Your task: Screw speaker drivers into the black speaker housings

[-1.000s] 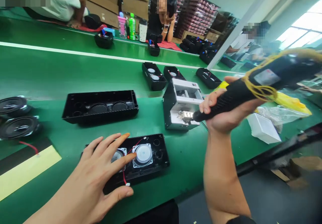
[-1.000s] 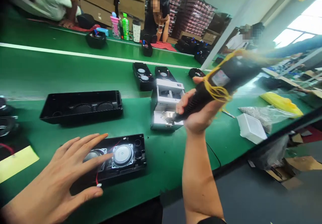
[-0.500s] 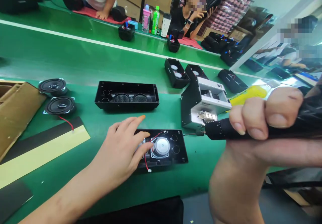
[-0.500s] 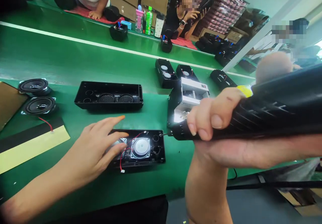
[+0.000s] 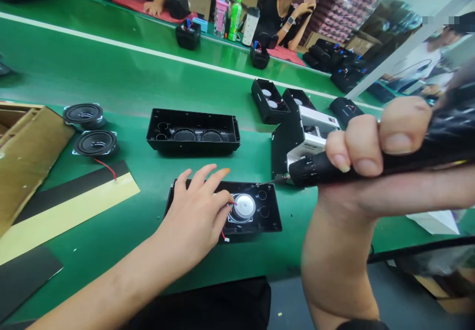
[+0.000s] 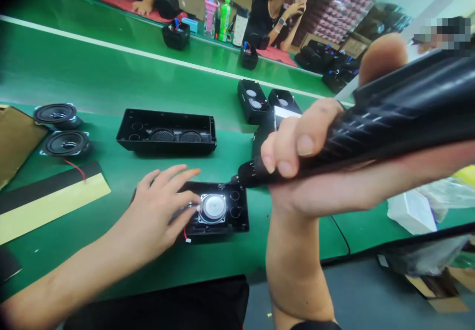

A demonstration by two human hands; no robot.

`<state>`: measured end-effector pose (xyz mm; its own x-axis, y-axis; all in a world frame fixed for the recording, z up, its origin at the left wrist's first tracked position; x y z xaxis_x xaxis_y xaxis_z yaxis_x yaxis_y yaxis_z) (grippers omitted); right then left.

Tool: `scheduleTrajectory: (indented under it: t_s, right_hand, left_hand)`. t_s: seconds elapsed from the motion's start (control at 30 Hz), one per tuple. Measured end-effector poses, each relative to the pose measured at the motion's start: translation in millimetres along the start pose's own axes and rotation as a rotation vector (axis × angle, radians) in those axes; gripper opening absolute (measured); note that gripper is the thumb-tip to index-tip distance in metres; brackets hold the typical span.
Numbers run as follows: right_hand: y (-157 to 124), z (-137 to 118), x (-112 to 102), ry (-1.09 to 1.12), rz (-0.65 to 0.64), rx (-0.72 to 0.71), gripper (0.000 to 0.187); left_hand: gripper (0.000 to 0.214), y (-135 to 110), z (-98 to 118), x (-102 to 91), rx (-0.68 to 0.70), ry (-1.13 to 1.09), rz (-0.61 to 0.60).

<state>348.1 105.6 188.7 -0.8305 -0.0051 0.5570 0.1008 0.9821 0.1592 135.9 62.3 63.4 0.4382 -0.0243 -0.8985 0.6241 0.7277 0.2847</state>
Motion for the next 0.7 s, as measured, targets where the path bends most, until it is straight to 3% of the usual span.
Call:
scheduleTrajectory:
  t_s: [0.07,0.1,0.17,0.27,0.5,0.7]
  right_hand:
    - [1,-6,15,-0.012,-0.104,-0.142,0.074]
    - [1,-3,23,-0.033,-0.133,-0.179,0.072]
    - [1,14,36,-0.107,-0.132,-0.207,0.057]
    - [0,47,50,-0.188,-0.147,-0.182,0.065]
    - [2,93,45,-0.260,-0.192,-0.141,0.068]
    - [4,109,40,-0.261,-0.198,-0.135,0.070]
  left_hand:
    - [0.029,-8,12,-0.8,0.070,0.012,0.017]
    - [0.032,-12,18,-0.1,0.096,0.017,0.023]
    - [0.040,-19,24,3.1,0.106,0.025,0.025]
    - [0.050,-27,25,8.2,0.086,0.034,0.024]
    - [0.067,-31,22,16.2,0.111,0.081,-0.031]
    - [0.062,-26,20,17.6,0.094,0.136,-0.056]
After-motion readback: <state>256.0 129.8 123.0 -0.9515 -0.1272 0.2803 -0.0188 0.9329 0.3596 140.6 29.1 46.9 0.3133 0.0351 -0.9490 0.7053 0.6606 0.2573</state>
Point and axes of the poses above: each hand's wrist, its own y-axis towards the middle knuckle, its own x-axis out of the palm, z = x × y, the point moved 8 cm from there along y, towards the middle knuckle, and after that the axes turned 9 degrees about x, right-handed, at the moved point
